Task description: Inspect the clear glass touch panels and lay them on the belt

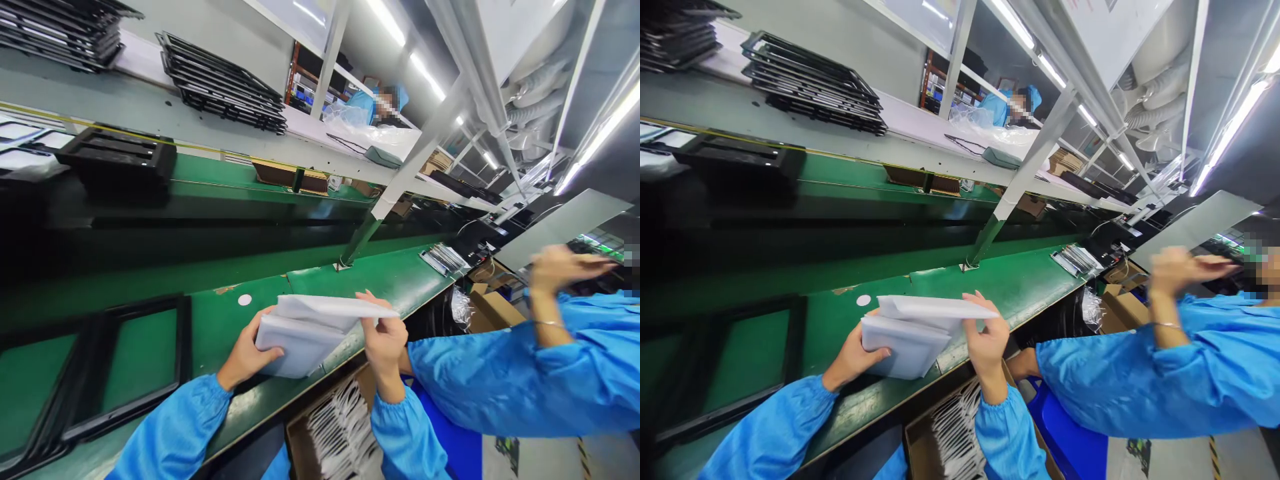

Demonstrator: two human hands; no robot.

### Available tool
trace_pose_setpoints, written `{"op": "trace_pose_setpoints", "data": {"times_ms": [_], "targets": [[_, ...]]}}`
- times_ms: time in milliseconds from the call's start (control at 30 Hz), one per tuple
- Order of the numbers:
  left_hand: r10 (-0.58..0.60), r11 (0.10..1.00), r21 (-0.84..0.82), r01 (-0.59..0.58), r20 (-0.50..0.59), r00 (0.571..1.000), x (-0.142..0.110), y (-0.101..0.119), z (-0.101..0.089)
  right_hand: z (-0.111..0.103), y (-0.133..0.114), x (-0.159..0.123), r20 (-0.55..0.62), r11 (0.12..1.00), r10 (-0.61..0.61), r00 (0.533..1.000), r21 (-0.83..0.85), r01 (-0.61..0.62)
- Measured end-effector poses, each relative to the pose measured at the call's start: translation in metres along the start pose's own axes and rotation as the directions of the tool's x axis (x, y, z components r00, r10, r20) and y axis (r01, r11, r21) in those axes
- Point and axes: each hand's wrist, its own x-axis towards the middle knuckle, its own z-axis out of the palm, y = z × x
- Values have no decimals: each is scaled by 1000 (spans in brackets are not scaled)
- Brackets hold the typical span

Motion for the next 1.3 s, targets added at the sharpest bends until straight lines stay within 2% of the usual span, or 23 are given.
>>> {"op": "trace_pose_setpoints", "data": {"times_ms": [267, 467, 600, 700, 800, 900, 967, 1133, 1233, 1300], "targets": [[-19, 1000, -15, 19, -7, 1000, 0, 0, 1, -4, 1, -3, -21, 997, 70, 997, -24, -70], [-46, 998, -51, 48, 47, 998, -1, 0, 6, 2, 12, -12, -135, 993, 118, 984, -8, -120], [-72, 997, -19, 72, 22, 997, -2, -3, 9, 1, 22, -23, -109, 999, 47, 993, 3, -47], [-78, 997, -12, 78, 11, 997, -3, -6, 10, -9, 28, -29, -20, 997, -71, 997, -8, 71], [-75, 997, -16, 75, 14, 997, -3, -5, 10, -22, 24, -24, 141, 988, -152, 978, -9, 155], [-79, 997, -8, 79, 15, 997, -3, -3, 10, -30, 12, -15, 285, 985, -162, 945, -7, 171], [-81, 997, 5, 81, 6, 997, -4, -2, 11, -31, 5, -12, 330, 987, -138, 934, -30, 157], [-84, 996, 11, 84, 3, 996, -5, -7, 12, -24, -4, -10, 265, 987, -80, 961, -114, 113], [-85, 996, 10, 85, -9, 996, -5, -10, 12, -14, -4, -5, 203, 990, -118, 972, -53, 131], [-71, 997, 9, 71, -16, 997, -5, -9, 11, -6, -4, 1, 117, 993, -117, 986, 32, 114]]}}
